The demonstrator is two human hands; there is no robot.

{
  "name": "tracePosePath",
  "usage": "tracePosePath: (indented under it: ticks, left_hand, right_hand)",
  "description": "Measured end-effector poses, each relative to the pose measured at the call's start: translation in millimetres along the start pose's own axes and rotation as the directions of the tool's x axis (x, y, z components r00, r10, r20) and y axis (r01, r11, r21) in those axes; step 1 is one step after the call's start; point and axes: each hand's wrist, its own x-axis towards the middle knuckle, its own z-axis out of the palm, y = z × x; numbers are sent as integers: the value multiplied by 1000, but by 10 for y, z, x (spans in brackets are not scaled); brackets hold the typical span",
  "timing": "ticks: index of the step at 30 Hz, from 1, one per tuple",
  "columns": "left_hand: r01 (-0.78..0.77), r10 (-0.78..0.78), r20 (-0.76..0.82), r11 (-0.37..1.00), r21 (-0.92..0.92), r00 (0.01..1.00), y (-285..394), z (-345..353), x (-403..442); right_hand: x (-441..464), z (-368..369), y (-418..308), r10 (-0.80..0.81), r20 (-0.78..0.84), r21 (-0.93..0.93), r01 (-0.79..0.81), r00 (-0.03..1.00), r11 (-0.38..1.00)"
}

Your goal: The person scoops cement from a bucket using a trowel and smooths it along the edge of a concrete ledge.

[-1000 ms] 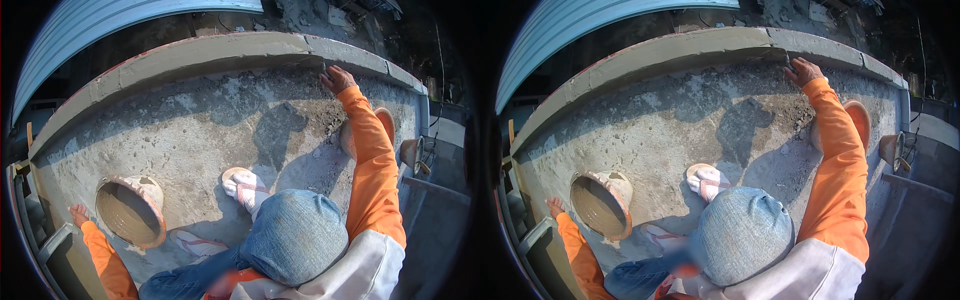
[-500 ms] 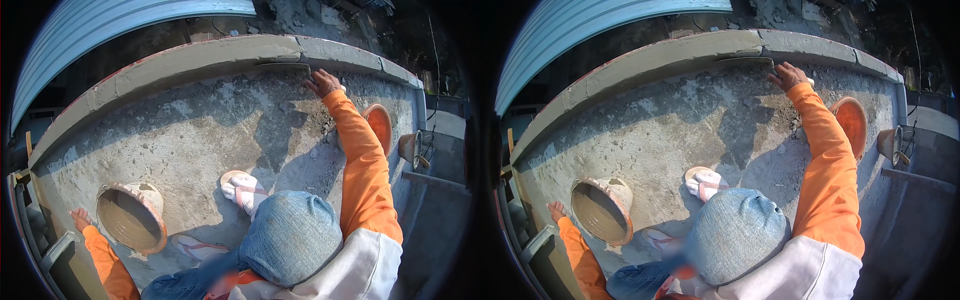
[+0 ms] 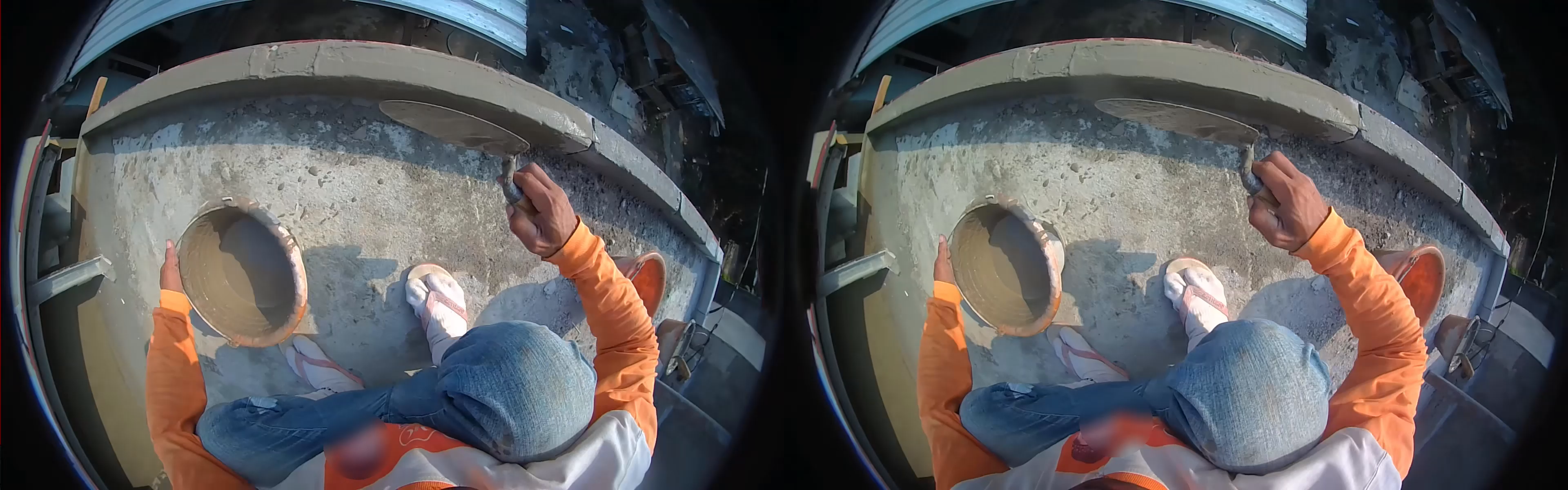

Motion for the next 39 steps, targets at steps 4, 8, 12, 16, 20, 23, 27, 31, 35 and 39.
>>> tracePosePath:
  ticks: [4, 8, 12, 16, 20, 23, 27, 31, 35, 39]
  left_hand:
    - [-144, 266, -241, 892, 428, 933, 20, -38, -54]
    - [-169, 273, -261, 917, 361, 926, 261, 416, -347]
    - [-199, 243, -183, 953, 231, 953, 384, 785, -507]
    - [-227, 273, -147, 936, 270, 951, 377, 704, -406]
    - [-190, 237, -154, 943, 272, 959, 284, 378, -155]
    - [-215, 307, -182, 891, 400, 934, 142, 90, 117]
    - [-153, 283, -250, 886, 437, 926, -25, -244, 348]
    - [-122, 217, -244, 928, 352, 945, 39, -105, 255]
    - [-85, 125, -161, 969, 234, 979, 45, -141, 321]
    - [-79, 133, -179, 957, 280, 975, -28, -383, 500]
  right_hand:
    - [662, 442, -644, -189, 218, 60, 180, 957, 982]
    - [1140, 864, -1105, -441, 282, -468, 523, 852, 712]
    - [1253, 1403, -1190, -436, 377, -520, 576, 817, 631]
    - [1083, 1367, -997, -332, 381, -421, 481, 863, 769]
    - [786, 1420, -638, -266, 323, -295, 364, 908, 884]
    - [670, 1657, -476, -298, 253, -118, 335, 921, 935]
    - [603, 1986, -404, -328, 147, 144, 308, 933, 940]
    - [463, 1892, -338, -345, 8, 288, 329, 938, 900]
    - [78, 1316, -45, -138, -162, 140, 161, 977, 977]
    - [-446, 669, 632, -39, -332, -270, -56, 942, 961]
